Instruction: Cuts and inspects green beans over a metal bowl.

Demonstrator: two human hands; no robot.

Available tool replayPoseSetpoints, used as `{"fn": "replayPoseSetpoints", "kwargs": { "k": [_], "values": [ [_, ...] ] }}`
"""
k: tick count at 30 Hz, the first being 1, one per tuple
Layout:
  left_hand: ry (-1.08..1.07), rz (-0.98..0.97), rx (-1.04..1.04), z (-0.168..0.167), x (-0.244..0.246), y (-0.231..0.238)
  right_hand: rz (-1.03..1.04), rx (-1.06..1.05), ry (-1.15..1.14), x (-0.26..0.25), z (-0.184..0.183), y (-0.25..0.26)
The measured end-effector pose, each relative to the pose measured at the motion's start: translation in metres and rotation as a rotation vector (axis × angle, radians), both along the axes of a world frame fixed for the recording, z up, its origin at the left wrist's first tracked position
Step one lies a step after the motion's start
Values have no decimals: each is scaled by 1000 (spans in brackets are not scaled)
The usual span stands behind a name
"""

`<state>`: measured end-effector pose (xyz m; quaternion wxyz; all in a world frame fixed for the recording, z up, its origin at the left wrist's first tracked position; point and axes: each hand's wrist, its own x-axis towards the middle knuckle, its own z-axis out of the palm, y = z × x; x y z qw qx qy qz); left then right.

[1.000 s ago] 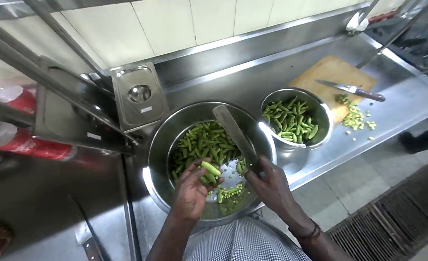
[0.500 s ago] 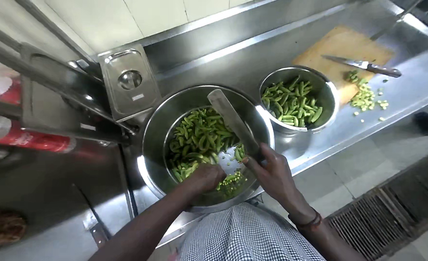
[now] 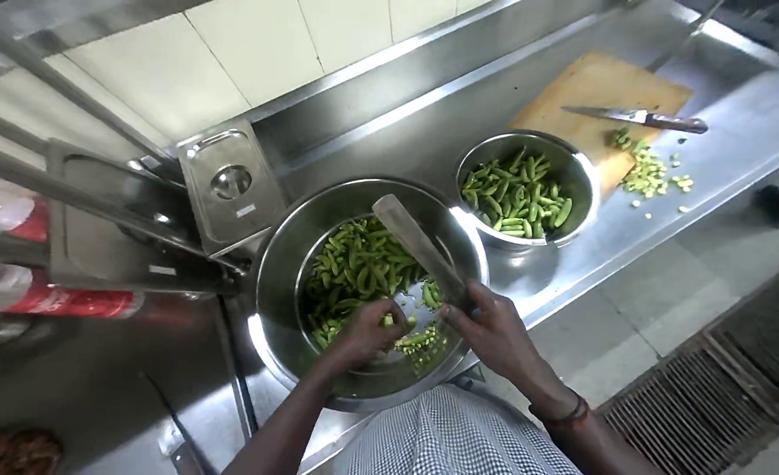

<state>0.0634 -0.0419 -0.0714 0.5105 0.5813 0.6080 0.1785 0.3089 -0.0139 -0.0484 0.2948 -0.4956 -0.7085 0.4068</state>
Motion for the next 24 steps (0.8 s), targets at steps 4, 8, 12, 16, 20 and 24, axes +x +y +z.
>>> {"fn": "replayPoseSetpoints", "kwargs": {
  "k": [4,8,12,16,20,24],
  "values": [
    [-341,341,89,25,14,-14,80,-86,82,-8,1,0],
    [-443,382,190,27,22,-22,144,-109,60,-17,3,-2],
    [-421,398,212,28,24,-27,162,-45,10,-22,6,-3],
    [-412,391,250,28,23,-31,169,9,-30,-27,7,-5],
    [-414,382,283,28,23,-34,165,27,-49,-30,8,-7],
    [-378,387,330,30,23,-36,151,71,-79,-33,8,-8]
  ]
}}
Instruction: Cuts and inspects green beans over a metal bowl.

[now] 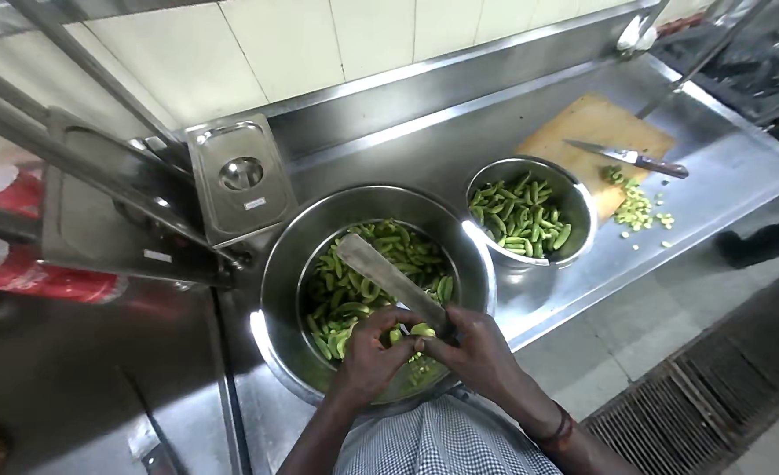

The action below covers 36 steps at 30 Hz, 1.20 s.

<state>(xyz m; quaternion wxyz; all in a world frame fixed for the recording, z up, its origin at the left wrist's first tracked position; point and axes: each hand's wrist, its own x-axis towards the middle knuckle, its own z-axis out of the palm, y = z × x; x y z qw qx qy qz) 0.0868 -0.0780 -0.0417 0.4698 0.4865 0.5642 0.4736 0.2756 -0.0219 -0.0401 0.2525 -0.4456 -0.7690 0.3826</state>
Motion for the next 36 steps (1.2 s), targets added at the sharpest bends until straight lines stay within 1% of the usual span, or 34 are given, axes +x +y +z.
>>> {"fn": "replayPoseSetpoints", "kwargs": {
  "k": [4,7,9,11,13,15,16,18,20,22,25,28,33,36],
  "values": [
    [52,84,54,5,4,-1,-14,108,-46,-5,-1,-3],
    [57,152,1,9,7,-3,2,151,-69,-6,-2,-3],
    [59,196,-37,10,8,-3,46,153,-62,-5,-3,-2],
    [20,240,-14,7,9,-2,125,95,-45,-4,-3,-2],
    [-81,235,49,-2,4,0,193,25,-3,-5,-2,-5],
    [-238,204,38,0,-3,2,197,18,51,-4,-4,-5],
    [-363,211,-1,2,-5,3,173,47,71,-3,-5,-3],
    [-603,267,-150,10,-9,4,103,108,79,-2,-6,2],
    [-700,285,-244,10,-11,5,45,118,40,0,-5,6],
    [-705,269,-278,8,-10,4,36,88,-9,1,-2,7],
    [-694,258,-306,9,-5,4,54,52,27,-4,0,4],
    [-672,230,-292,10,-2,3,71,33,55,-9,1,1],
    [-614,115,-252,11,-4,1,90,10,57,-10,2,3],
    [-626,122,-233,12,-1,1,122,-22,45,-9,3,3]
  ]
}}
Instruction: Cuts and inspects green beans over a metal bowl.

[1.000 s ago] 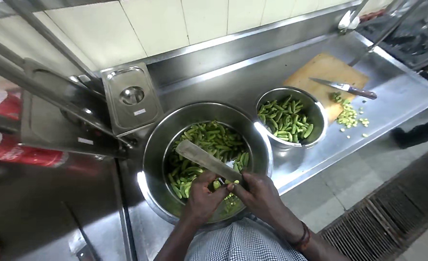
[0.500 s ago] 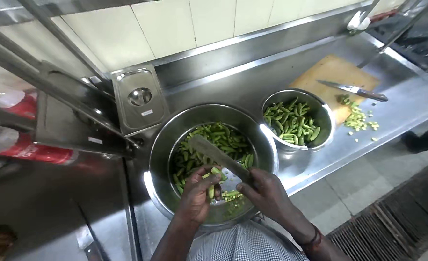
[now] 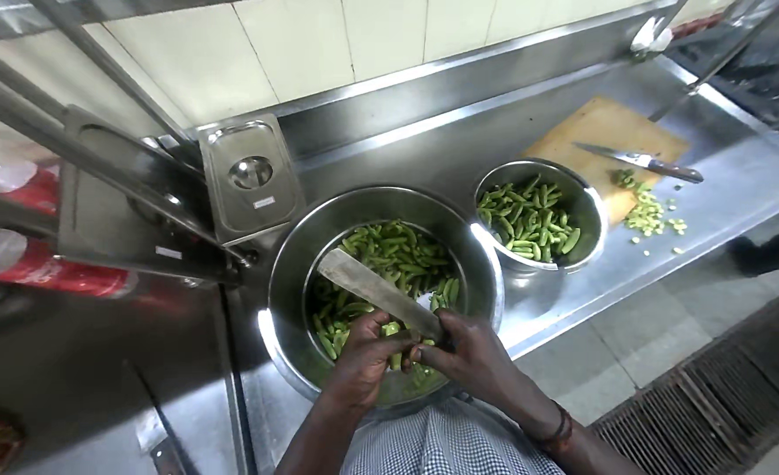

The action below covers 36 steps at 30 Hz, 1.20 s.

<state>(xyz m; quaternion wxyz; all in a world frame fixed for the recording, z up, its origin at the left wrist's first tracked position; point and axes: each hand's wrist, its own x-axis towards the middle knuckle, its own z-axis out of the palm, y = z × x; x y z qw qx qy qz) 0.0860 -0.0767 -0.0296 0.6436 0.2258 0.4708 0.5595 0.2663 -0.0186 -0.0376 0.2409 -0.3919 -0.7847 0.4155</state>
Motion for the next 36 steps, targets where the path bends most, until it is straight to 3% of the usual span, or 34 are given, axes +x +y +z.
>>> {"fn": "replayPoseSetpoints", "kwargs": {
  "k": [3,10,17,21,25,29,32,35,36],
  "values": [
    [-38,55,-25,-2,3,2,44,-26,6,1,-2,-1],
    [-234,336,-341,-22,-6,12,-29,41,-57,10,0,3],
    [-268,283,-429,-41,1,9,-238,-64,35,31,-1,3],
    [-206,199,-429,-26,26,34,-445,-60,181,53,-15,4],
    [-176,3,-98,18,72,107,-638,-32,357,78,-21,8],
    [66,2,-68,62,102,156,-775,-62,456,105,-16,11],
    [297,110,301,101,92,129,-872,-46,511,125,-18,10],
    [490,298,931,173,65,72,-945,-101,536,138,-26,7],
    [449,298,1128,196,53,48,-956,-118,530,140,-28,6]
  ]
}}
